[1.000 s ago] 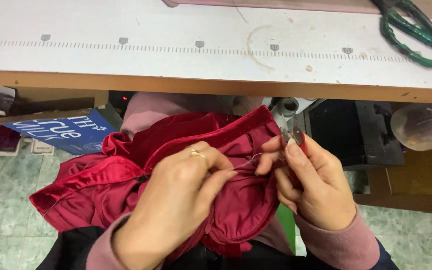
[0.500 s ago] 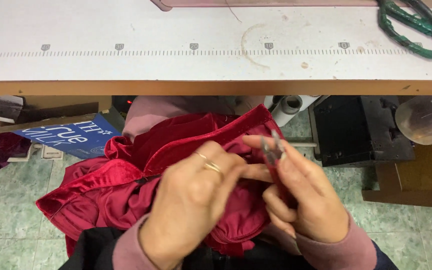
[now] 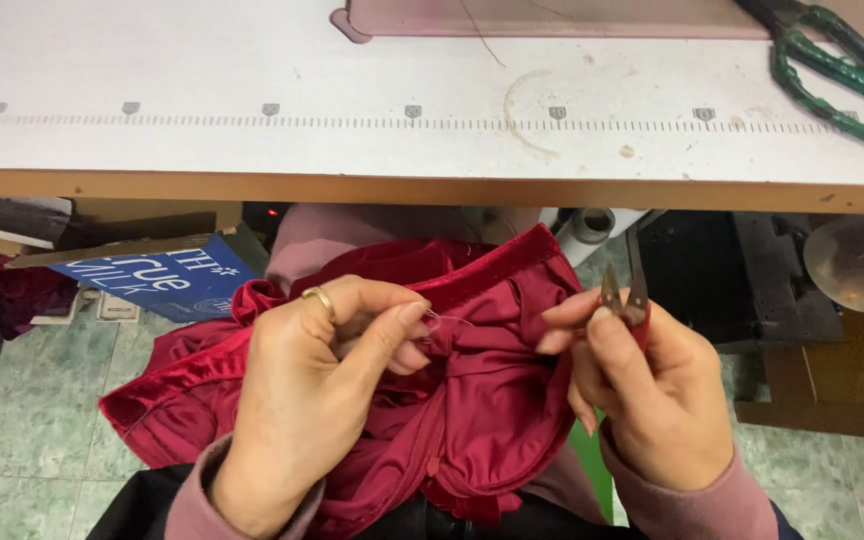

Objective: Trimming loose threads and excess fabric from a red velvet garment using small snips at a sewing workstation.

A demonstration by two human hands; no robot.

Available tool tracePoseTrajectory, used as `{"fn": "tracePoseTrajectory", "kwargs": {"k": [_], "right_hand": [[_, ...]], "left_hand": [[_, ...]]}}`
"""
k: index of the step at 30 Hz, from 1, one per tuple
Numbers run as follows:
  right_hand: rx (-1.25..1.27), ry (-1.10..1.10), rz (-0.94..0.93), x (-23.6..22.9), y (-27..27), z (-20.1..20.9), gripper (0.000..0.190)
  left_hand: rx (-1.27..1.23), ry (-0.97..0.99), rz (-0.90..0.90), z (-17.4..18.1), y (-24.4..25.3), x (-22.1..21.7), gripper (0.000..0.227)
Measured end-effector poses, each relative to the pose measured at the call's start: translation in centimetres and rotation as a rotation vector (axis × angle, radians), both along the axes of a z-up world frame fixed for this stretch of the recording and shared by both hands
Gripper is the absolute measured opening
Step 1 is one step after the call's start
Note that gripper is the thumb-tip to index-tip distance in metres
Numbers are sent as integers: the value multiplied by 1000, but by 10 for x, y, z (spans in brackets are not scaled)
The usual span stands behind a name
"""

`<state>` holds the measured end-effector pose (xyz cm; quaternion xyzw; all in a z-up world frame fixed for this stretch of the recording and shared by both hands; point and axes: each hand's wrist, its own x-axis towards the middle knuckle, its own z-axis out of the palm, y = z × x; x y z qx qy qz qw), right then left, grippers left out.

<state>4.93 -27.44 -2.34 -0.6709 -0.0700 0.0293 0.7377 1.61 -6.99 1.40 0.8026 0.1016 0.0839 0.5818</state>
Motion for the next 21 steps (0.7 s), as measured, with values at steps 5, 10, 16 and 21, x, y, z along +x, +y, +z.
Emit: {"fn": "tracePoseTrajectory", "kwargs": {"k": [5, 10, 16, 21], "right_hand": [[-290, -194, 10, -2, 16, 22, 13], [-395, -350, 87, 3, 27, 19, 11], [-156, -119, 220, 4, 34, 10, 30], [-199, -258, 126, 3, 42, 15, 7]], "left_hand": [[-236, 19, -13, -4, 0, 1, 13], [-396, 26, -50, -7, 0, 0, 15], [-493, -22, -80, -8, -1, -3, 12], [-522, 21, -85, -7, -2, -3, 14]]}}
